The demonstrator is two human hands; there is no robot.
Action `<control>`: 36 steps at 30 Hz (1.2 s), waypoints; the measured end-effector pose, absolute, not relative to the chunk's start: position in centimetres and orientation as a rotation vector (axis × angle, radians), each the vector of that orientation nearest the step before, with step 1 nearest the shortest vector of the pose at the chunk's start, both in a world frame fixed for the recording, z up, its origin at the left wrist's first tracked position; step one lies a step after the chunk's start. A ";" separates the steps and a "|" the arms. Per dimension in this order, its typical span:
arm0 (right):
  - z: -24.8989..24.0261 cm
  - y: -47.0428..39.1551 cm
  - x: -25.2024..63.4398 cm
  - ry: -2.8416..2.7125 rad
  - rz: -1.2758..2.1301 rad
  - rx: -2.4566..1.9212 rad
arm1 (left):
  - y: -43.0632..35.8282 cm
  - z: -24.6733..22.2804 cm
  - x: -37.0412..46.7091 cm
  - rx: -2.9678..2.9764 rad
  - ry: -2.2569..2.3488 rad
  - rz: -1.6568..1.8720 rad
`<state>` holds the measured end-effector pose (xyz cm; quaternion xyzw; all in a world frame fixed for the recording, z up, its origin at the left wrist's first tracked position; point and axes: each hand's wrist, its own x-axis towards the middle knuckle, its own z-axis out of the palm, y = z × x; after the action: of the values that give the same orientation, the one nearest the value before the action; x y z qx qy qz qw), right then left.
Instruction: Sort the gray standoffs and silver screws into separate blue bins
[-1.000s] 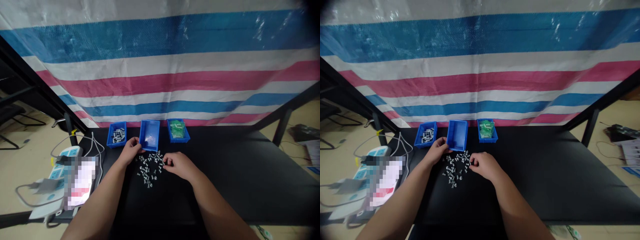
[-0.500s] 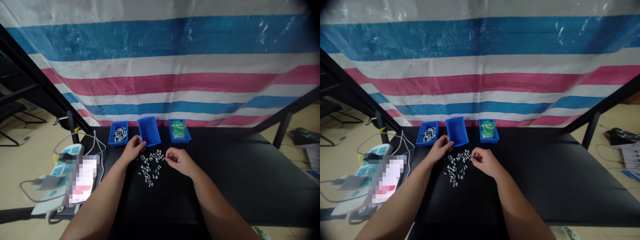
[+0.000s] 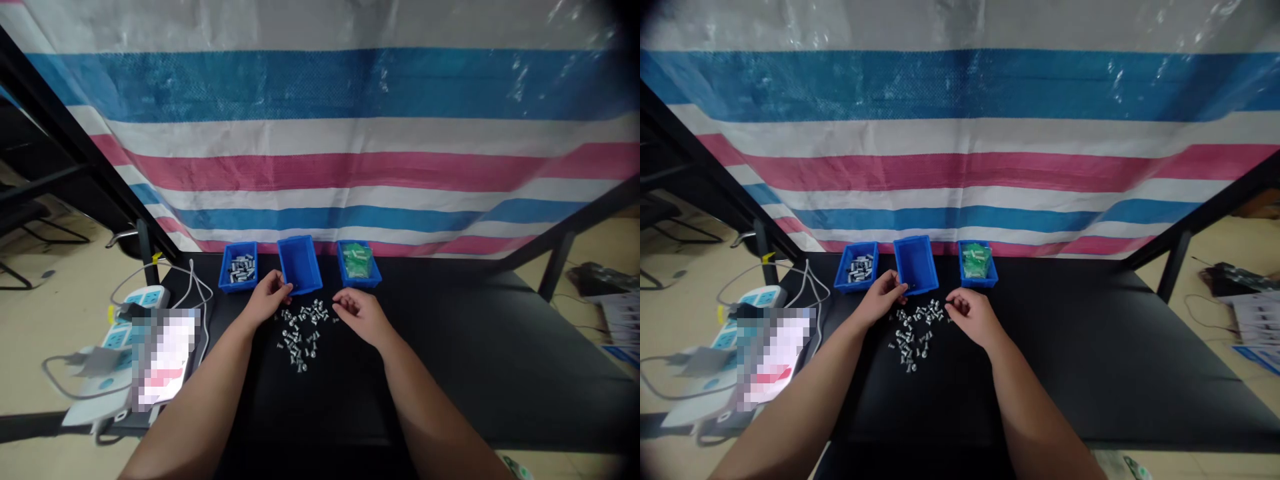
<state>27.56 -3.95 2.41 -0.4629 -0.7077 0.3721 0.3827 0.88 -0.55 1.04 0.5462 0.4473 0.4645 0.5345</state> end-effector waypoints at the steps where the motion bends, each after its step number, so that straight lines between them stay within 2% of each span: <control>1: 2.4 -4.0 28.1 -1.899 0.904 -1.218 | -0.5 1.1 0.9 1.291 1.069 1.108; 6: 2.8 -4.3 29.1 -2.224 0.849 -1.293 | -0.5 1.2 1.0 1.280 1.071 1.115; 10: 3.4 -4.4 28.6 -2.216 0.841 -1.270 | -0.5 1.3 1.0 1.281 1.073 1.114; 15: 3.4 -4.6 28.3 -1.932 1.156 -1.141 | -0.5 1.1 0.9 1.282 1.058 1.122; 19: 2.8 -4.8 27.7 -1.978 1.504 -1.052 | -0.4 0.8 0.8 1.295 1.040 1.130; 21: 2.7 -4.8 27.0 -1.865 1.564 -0.981 | -0.4 0.8 0.8 1.307 1.037 1.131; 25: 3.0 -4.6 25.9 -1.672 1.420 -0.864 | -0.5 1.0 0.9 1.304 1.043 1.122; 31: 2.6 -4.3 26.5 -1.990 0.872 -1.201 | -0.6 1.2 1.0 1.288 1.051 1.122; 36: 2.1 -4.2 26.4 -2.123 0.751 -1.345 | -0.6 1.2 0.9 1.304 1.049 1.119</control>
<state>26.43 -4.17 2.11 -0.4957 -0.7823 0.2768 0.2563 0.93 -0.57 1.16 0.5475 0.4403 0.4697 0.5346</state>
